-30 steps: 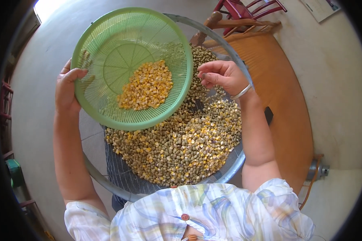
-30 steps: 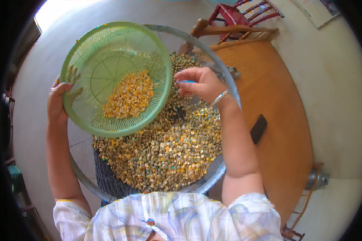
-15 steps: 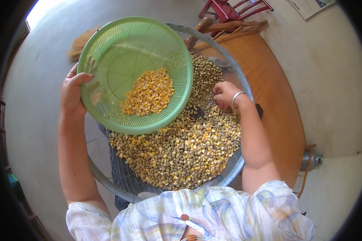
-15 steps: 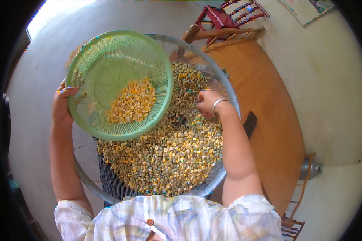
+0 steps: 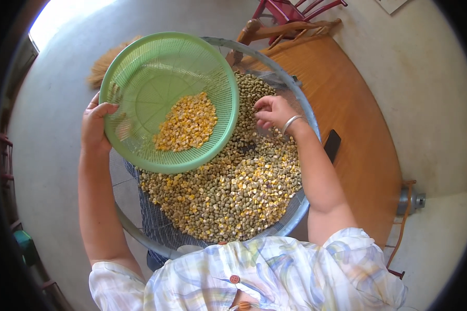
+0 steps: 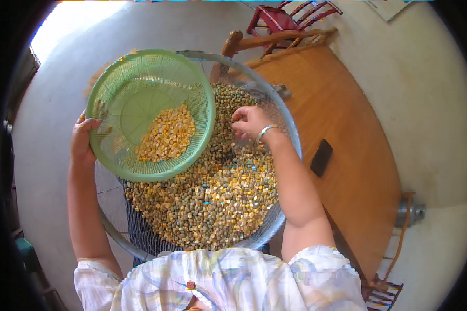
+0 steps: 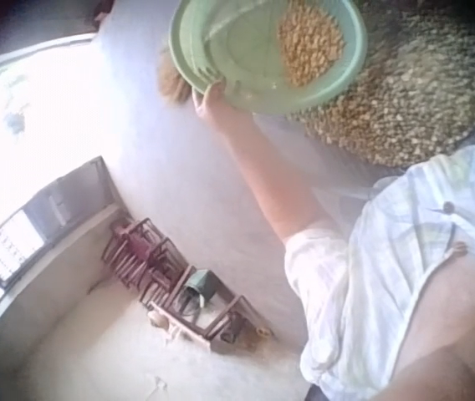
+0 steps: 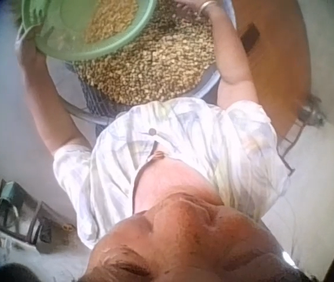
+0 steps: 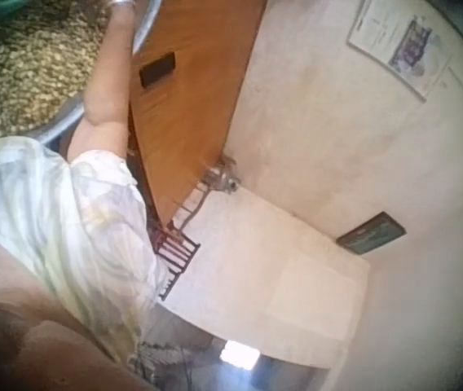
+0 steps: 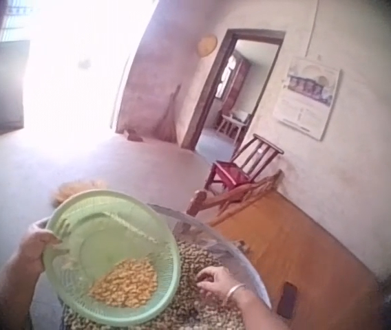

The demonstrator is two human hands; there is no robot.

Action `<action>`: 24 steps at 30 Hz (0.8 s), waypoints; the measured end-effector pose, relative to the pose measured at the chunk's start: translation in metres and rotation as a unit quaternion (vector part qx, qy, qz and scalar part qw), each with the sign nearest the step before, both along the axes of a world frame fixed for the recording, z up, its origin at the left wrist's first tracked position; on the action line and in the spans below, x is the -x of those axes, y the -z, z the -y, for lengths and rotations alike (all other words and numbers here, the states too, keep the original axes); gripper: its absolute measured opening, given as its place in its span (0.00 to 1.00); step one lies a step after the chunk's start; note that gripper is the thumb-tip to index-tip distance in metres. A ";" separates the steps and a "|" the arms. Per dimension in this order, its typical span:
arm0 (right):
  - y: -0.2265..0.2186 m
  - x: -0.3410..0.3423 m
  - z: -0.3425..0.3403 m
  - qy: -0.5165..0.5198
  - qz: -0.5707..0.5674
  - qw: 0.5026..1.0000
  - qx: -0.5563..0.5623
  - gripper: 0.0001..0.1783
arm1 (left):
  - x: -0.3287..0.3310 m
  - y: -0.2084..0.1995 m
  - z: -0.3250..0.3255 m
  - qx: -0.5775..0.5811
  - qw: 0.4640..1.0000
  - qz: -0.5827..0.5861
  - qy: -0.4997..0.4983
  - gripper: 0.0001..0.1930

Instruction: The recorder is sorting and cleaning grains from a large sieve, moving separated corn kernels into a smaller green plastic basket.

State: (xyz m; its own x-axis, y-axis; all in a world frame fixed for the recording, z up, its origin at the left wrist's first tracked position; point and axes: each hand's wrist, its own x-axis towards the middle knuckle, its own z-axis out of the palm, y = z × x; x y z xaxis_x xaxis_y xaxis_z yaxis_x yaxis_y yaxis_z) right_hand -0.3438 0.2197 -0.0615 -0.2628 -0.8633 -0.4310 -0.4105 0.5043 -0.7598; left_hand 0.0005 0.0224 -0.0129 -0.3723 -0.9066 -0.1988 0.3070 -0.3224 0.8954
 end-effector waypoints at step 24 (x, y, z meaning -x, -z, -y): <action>-0.019 -0.010 -0.023 0.051 0.148 0.986 0.060 0.07 | -0.006 -0.003 -0.010 -0.035 0.999 0.017 0.018 0.23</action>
